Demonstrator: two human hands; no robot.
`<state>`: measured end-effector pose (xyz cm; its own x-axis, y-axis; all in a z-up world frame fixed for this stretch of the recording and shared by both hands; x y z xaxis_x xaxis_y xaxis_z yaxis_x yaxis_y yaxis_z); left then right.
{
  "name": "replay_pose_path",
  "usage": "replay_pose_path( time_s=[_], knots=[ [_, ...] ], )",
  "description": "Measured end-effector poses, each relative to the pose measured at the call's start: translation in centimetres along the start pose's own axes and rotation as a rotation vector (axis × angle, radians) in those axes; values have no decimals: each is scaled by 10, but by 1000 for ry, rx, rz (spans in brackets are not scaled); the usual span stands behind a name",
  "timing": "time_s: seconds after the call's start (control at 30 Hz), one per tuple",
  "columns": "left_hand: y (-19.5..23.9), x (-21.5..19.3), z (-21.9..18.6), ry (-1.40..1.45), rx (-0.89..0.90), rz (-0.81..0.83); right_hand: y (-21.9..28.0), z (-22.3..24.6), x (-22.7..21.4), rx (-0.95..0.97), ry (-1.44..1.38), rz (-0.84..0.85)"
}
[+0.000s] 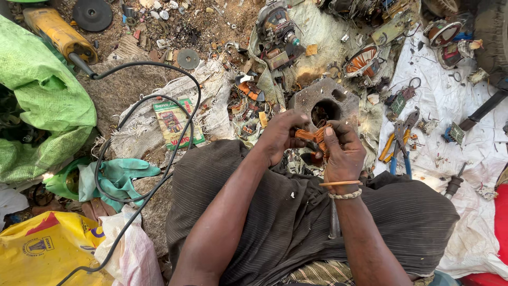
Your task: The person sits on the ground and repeatedly uses a hammer to crush small orange-wrapped copper coils, then pulls the copper strands apart by hand. The separated copper is gathered and placed into a nearby tire.
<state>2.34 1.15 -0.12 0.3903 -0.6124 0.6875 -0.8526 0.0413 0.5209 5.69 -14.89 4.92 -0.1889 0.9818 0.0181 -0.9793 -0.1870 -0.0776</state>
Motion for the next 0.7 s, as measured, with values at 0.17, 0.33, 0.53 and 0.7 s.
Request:
replay_pose_path(
  time_s=[0.17, 0.33, 0.53, 0.7],
  knots=[
    [13, -10, -22, 10, 255, -208, 0, -11, -13, 233, -167, -118],
    [119, -102, -86, -263, 1141, -624, -9, -18, -26, 459, -424, -100],
    [253, -336, -158, -1808, 1066, -1797, -3, -23, -31, 596, -548, -32],
    [213, -243, -179, -1118, 1101, -1294, -6, -6, -12, 749, -625, 3]
  ],
)
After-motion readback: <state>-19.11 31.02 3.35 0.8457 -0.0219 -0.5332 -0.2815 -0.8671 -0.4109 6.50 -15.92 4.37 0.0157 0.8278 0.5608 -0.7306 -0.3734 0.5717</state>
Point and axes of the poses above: each hand's wrist, its own y-axis away from the middle knuckle, its own x-axis out of the palm, z = x × y, the point moved 2 cm from there along -y, towards the middle knuckle, and after that the axes turned 4 degrees about -x, right-handed, at the moved point
